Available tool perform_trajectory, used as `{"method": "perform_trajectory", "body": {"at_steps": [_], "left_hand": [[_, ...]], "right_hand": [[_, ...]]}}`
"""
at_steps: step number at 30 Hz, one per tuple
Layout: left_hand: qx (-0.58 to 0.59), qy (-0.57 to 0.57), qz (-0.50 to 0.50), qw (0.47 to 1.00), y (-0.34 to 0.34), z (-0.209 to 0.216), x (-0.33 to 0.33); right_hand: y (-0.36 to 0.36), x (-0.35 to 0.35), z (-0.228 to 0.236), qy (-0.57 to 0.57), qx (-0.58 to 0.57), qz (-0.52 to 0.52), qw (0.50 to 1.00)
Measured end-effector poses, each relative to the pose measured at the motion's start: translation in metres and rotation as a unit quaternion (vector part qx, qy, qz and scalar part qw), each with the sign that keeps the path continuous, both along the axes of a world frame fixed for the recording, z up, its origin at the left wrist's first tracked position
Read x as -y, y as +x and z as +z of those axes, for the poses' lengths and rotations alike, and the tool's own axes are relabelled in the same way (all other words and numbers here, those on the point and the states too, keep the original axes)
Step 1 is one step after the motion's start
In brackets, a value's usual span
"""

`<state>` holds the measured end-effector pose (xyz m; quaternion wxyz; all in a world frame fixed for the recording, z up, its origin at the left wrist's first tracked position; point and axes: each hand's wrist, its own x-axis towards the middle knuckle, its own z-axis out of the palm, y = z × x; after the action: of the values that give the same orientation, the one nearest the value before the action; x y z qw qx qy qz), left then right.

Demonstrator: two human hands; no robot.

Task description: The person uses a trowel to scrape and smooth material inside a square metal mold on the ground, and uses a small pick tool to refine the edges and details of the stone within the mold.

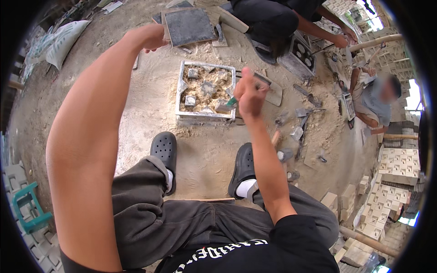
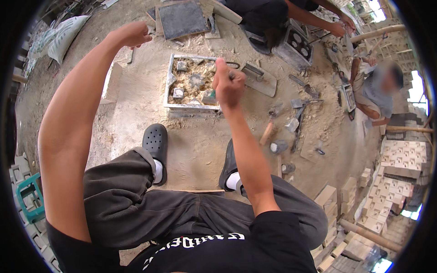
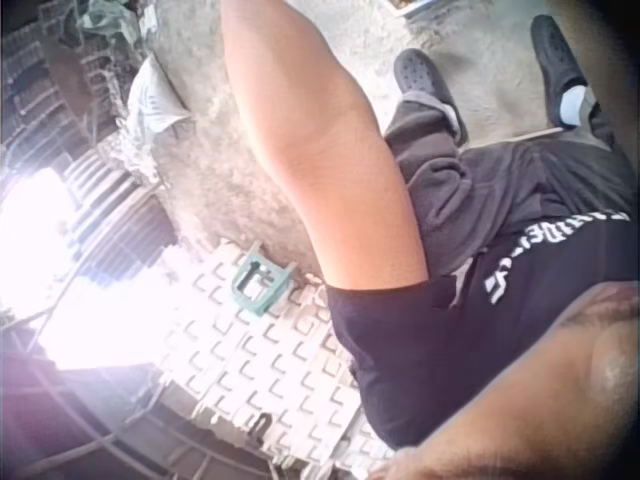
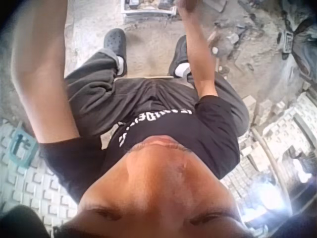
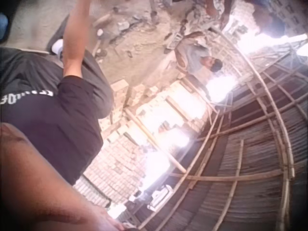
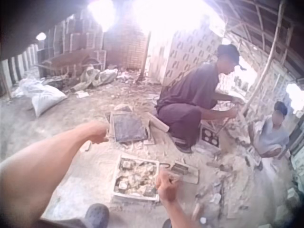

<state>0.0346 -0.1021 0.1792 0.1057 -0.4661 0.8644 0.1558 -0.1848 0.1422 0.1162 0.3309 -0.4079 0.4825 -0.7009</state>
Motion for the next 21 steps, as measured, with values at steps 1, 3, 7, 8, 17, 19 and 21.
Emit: {"method": "perform_trajectory", "body": {"at_steps": [1, 3, 7, 8, 17, 19, 21], "left_hand": [[-0.031, -0.01, -0.018, 0.999, -0.001, 0.001, -0.004], [-0.055, -0.006, -0.027, 0.998, 0.005, -0.003, -0.002], [-0.008, 0.048, 0.018, 0.999, 0.055, -0.034, 0.006], [0.013, 0.058, 0.026, 0.998, 0.065, -0.039, 0.008], [0.041, 0.127, 0.076, 0.988, 0.097, -0.075, 0.04], [0.028, 0.129, 0.078, 0.988, 0.102, -0.078, 0.048], [0.007, 0.129, 0.08, 0.988, 0.097, -0.08, 0.054]], "right_hand": [[0.0, -0.007, -0.027, 0.001, -0.032, -0.003, 0.999], [-0.001, -0.009, -0.043, 0.011, -0.038, 0.003, 0.999], [0.001, 0.003, -0.031, 0.001, 0.014, 0.05, 0.999], [-0.002, 0.004, -0.02, -0.013, 0.011, 0.051, 0.999], [-0.006, 0.001, -0.05, 0.049, -0.031, 0.034, 0.998], [0.002, 0.009, -0.036, 0.056, -0.024, 0.016, 0.998], [0.001, 0.008, -0.019, 0.017, 0.006, 0.025, 1.0]]}}
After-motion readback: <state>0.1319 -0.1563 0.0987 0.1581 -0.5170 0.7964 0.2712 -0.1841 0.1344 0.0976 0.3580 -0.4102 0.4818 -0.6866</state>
